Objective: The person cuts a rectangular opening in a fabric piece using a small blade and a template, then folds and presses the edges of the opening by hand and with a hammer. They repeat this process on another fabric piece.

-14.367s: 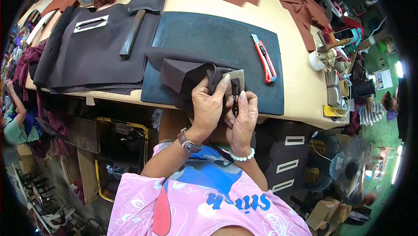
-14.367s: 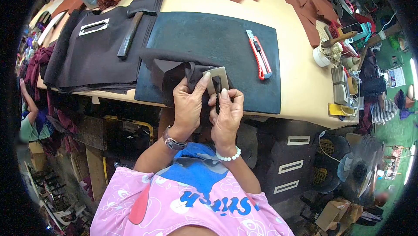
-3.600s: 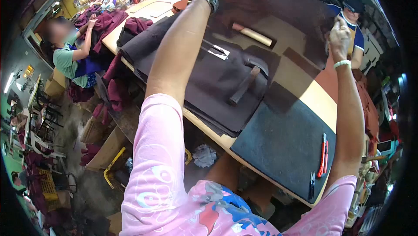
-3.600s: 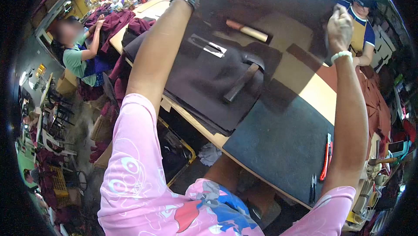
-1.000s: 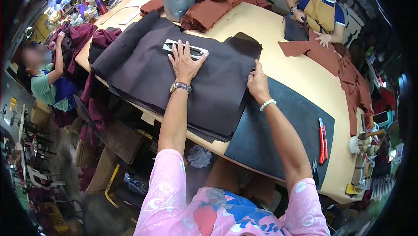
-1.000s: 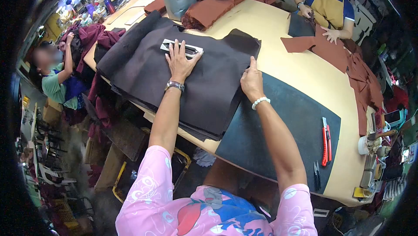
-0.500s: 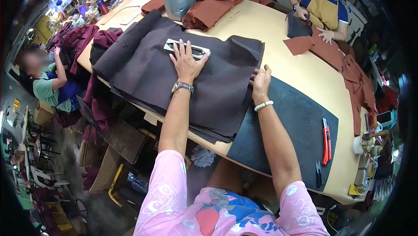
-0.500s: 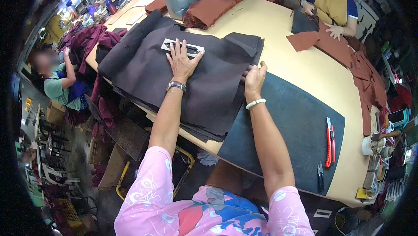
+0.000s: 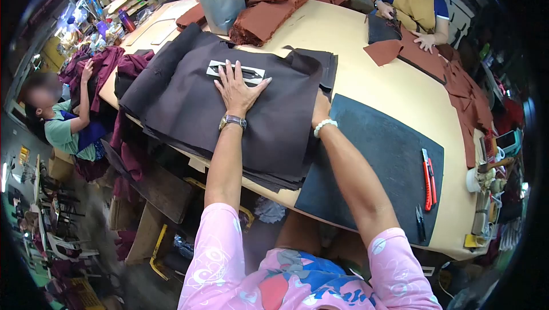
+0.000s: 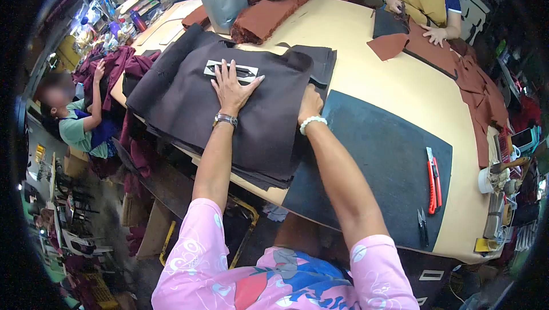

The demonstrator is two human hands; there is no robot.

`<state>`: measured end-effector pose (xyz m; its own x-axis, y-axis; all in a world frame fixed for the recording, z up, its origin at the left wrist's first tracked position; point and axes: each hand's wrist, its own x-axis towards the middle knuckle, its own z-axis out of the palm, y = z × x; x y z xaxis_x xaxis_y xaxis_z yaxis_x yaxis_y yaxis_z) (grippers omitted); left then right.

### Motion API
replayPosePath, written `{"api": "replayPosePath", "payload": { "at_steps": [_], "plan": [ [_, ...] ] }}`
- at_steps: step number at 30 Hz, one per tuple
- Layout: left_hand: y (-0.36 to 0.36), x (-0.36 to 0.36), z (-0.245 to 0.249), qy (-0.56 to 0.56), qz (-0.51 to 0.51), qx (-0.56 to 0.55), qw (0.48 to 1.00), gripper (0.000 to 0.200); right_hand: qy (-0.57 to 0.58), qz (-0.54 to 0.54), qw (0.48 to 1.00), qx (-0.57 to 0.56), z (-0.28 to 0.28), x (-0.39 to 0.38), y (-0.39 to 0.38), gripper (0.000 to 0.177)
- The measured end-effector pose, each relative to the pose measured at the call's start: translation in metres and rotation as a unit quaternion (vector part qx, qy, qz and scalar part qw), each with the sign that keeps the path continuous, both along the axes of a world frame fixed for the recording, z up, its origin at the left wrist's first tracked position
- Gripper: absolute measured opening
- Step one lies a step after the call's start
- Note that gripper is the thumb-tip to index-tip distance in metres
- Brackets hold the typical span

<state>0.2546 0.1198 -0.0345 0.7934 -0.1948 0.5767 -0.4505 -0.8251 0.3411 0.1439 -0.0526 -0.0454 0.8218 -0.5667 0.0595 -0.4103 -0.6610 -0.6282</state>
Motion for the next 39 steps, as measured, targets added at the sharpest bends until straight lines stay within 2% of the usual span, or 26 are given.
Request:
{"api": "replayPosePath", "payload": {
  "at_steps": [3, 5, 7, 9, 10, 12, 14, 17, 19, 21, 27, 31, 33, 35, 39],
  "plan": [
    [-0.001, 0.001, -0.001, 0.000, -0.001, -0.003, 1.000, 0.100, -0.085, -0.068, 0.985, 0.134, 0.012, 0.005, -0.018, 0.037],
    [0.000, 0.001, -0.001, 0.001, 0.001, 0.001, 1.000, 0.100, -0.088, -0.059, 0.990, 0.091, 0.027, -0.002, -0.030, 0.056],
    [0.000, 0.001, 0.000, -0.005, 0.007, 0.004, 1.000, 0.100, -0.135, -0.113, 0.970, 0.169, 0.036, -0.011, -0.035, 0.060],
    [-0.002, 0.000, -0.001, -0.009, 0.010, 0.009, 1.000, 0.100, -0.237, -0.161, 0.953, 0.099, 0.039, -0.022, -0.030, 0.063],
    [-0.002, 0.000, 0.000, -0.009, 0.011, 0.011, 1.000, 0.100, -0.294, -0.131, 0.940, 0.113, 0.039, -0.026, -0.033, 0.065],
    [-0.002, 0.003, -0.003, -0.017, 0.014, 0.017, 1.000, 0.104, -0.367, -0.086, 0.925, 0.052, 0.041, -0.034, -0.030, 0.064],
    [-0.002, 0.005, -0.005, -0.021, 0.017, 0.022, 0.999, 0.103, -0.378, -0.021, 0.925, 0.047, 0.051, -0.047, -0.014, 0.063],
    [-0.001, 0.007, -0.008, -0.028, 0.014, 0.025, 0.999, 0.100, -0.259, 0.072, 0.943, 0.196, 0.086, -0.075, 0.025, 0.064],
    [0.001, 0.010, -0.011, -0.024, 0.008, 0.027, 0.999, 0.099, -0.227, 0.141, 0.939, 0.216, 0.082, -0.074, 0.039, 0.062],
    [0.001, 0.017, -0.016, -0.034, 0.017, 0.038, 0.999, 0.098, -0.068, 0.144, 0.947, 0.281, 0.080, -0.066, 0.044, 0.063],
    [-0.001, 0.005, -0.006, -0.022, 0.016, 0.028, 0.999, 0.099, -0.125, -0.036, 0.963, 0.235, 0.050, -0.013, 0.034, 0.065],
    [-0.002, 0.005, -0.006, -0.037, 0.021, 0.029, 0.999, 0.099, -0.105, -0.054, 0.971, 0.209, 0.044, 0.000, 0.022, 0.068],
    [-0.002, 0.005, -0.007, -0.044, 0.018, 0.027, 0.999, 0.099, -0.143, 0.002, 0.982, 0.120, 0.032, -0.009, 0.033, 0.068],
    [-0.001, 0.005, -0.007, -0.045, 0.012, 0.028, 0.999, 0.099, -0.111, 0.065, 0.991, -0.025, 0.035, -0.038, 0.050, 0.066],
    [-0.001, 0.006, -0.008, -0.065, 0.028, 0.072, 0.995, 0.097, -0.143, 0.177, 0.968, -0.102, 0.053, -0.133, 0.080, 0.058]
  ]
}}
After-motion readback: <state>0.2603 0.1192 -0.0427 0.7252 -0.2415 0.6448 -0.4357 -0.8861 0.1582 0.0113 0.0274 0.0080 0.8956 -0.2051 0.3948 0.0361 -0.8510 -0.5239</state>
